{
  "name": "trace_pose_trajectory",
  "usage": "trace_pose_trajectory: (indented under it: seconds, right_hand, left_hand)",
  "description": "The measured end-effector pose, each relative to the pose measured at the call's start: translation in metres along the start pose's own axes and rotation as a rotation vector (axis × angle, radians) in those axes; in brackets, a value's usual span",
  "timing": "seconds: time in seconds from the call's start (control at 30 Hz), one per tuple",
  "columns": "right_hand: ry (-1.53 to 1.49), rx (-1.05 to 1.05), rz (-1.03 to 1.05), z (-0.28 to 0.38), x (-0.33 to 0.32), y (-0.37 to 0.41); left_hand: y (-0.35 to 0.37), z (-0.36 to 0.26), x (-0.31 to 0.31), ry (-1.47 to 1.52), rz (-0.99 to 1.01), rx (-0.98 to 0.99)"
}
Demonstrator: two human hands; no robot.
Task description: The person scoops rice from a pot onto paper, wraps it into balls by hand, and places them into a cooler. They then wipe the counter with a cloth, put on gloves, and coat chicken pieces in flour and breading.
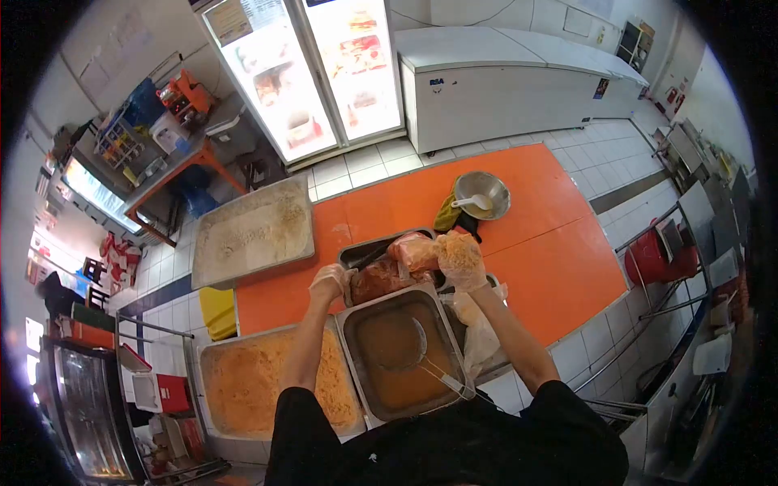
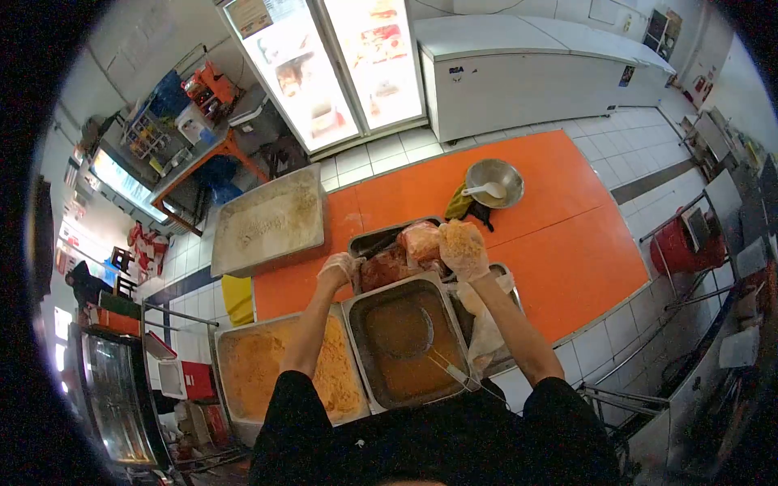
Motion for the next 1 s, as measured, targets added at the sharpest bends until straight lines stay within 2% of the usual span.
trace_pose_trajectory:
  seconds: [0.03,0.07,0.1,0.13,0.17,0.2,0.23,0.27,0.3,0.37,0.43,0.47,0.5,0.53,0.6,0.63,0.7,0.73,0.77,0.8,0.83,0.87,0.9,0.97,1.0]
  right_hand:
    - [0.09,-0.152,-0.227,0.012,-0.014,0.001]
    - [0.181,-0.301,-0.451,0.019,-0.025,0.007]
    - [0.179,-0.281,-0.454,0.006,-0.012,0.009]
    - [0.85,-0.289,-0.371,-0.012,0.017,0.006]
    - [1.513,-0.277,-0.237,-0.017,0.025,0.002]
    - [1.504,-0.268,-0.236,-0.019,0.026,0.004]
    - [0.926,-0.213,-0.237,0.001,0.003,0.004]
    - [0.349,-0.16,-0.222,0.012,-0.01,0.0]
    - [0.389,-0.21,-0.254,-0.002,0.007,-0.012]
    - [0.283,-0.188,-0.178,0.006,0.011,-0.017]
    - [0.203,-0.167,-0.12,0.021,0.006,-0.033]
    - [0.175,-0.113,-0.124,0.032,0.004,-0.041]
    - [0.144,-0.058,-0.127,0.037,-0.001,-0.045]
    - [0.151,-0.077,-0.135,0.028,0.006,-0.05]
    - [0.067,-0.294,-0.531,0.015,0.027,-0.057]
    - [0.056,-0.303,-0.523,0.024,0.016,-0.062]
    - [0.073,0.028,0.111,0.029,-0.014,-0.088]
    - [0.136,0.083,0.006,0.018,-0.011,-0.104]
    - [0.2,0.135,-0.109,0.002,0.001,-0.126]
    - [0.693,0.018,-0.026,-0.044,0.037,-0.148]
    - [1.181,-0.11,0.053,-0.09,0.065,-0.167]
    - [0.839,0.076,0.151,-0.081,0.007,-0.174]
    - [0.483,0.25,0.249,-0.057,-0.059,-0.168]
    - [0.371,0.276,0.244,-0.07,-0.09,-0.169]
    - [0.379,0.232,0.212,-0.073,-0.092,-0.16]
  left_hand:
    - [0.001,-0.007,-0.01,-0.02,-0.163,0.031]
    - [0.001,-0.012,-0.015,-0.024,-0.158,0.042]
    - [0.004,-0.015,-0.021,0.069,-0.246,-0.042]
    - [0.007,-0.025,-0.042,0.162,-0.337,-0.124]
    - [0.014,-0.038,-0.055,0.311,-0.594,-0.058]
    - [0.015,-0.058,-0.059,0.103,-0.558,0.033]
    - [0.025,-0.089,-0.086,-0.108,-0.516,0.116]
    - [0.033,-0.122,-0.109,0.03,-0.41,0.128]
    - [0.034,-0.154,-0.121,0.173,-0.309,0.133]
    - [0.03,-0.193,-0.11,0.439,-0.591,0.109]
    - [0.005,-0.198,-0.063,0.466,-0.647,0.054]
    - [0.001,-0.201,-0.074,0.492,-0.698,0.012]
    - [0.004,-0.2,-0.08,0.4,-0.634,-0.047]
    - [0.005,-0.203,-0.093,0.4,-0.653,-0.056]
    - [0.007,-0.203,-0.106,0.572,-0.771,-0.025]
    - [-0.002,-0.203,-0.094,0.446,-0.988,0.029]
    - [-0.018,-0.201,-0.094,0.378,-0.957,0.008]
    - [-0.024,-0.201,-0.092,0.31,-0.931,0.002]
    - [-0.038,-0.196,-0.078,0.36,-0.623,0.063]
    - [-0.026,-0.209,-0.097,0.366,-0.624,0.053]
    - [-0.003,-0.232,-0.133,-0.133,-0.631,0.027]
    - [0.01,-0.24,-0.151,-0.652,-0.609,0.01]
    - [0.014,-0.234,-0.13,-0.674,-0.604,0.015]
    - [0.016,-0.23,-0.07,0.146,-0.778,0.367]
    - [0.011,-0.233,-0.048,0.167,-0.756,0.37]
Point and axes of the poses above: each hand's wrist, its own y-axis away from the middle knuckle, its own x-axis out of the palm, z = x × y, the point moved 3 cm from there along -y, towards the middle knuckle, and after that the axes turned 11 degrees about -y, right-handed, at the moved point
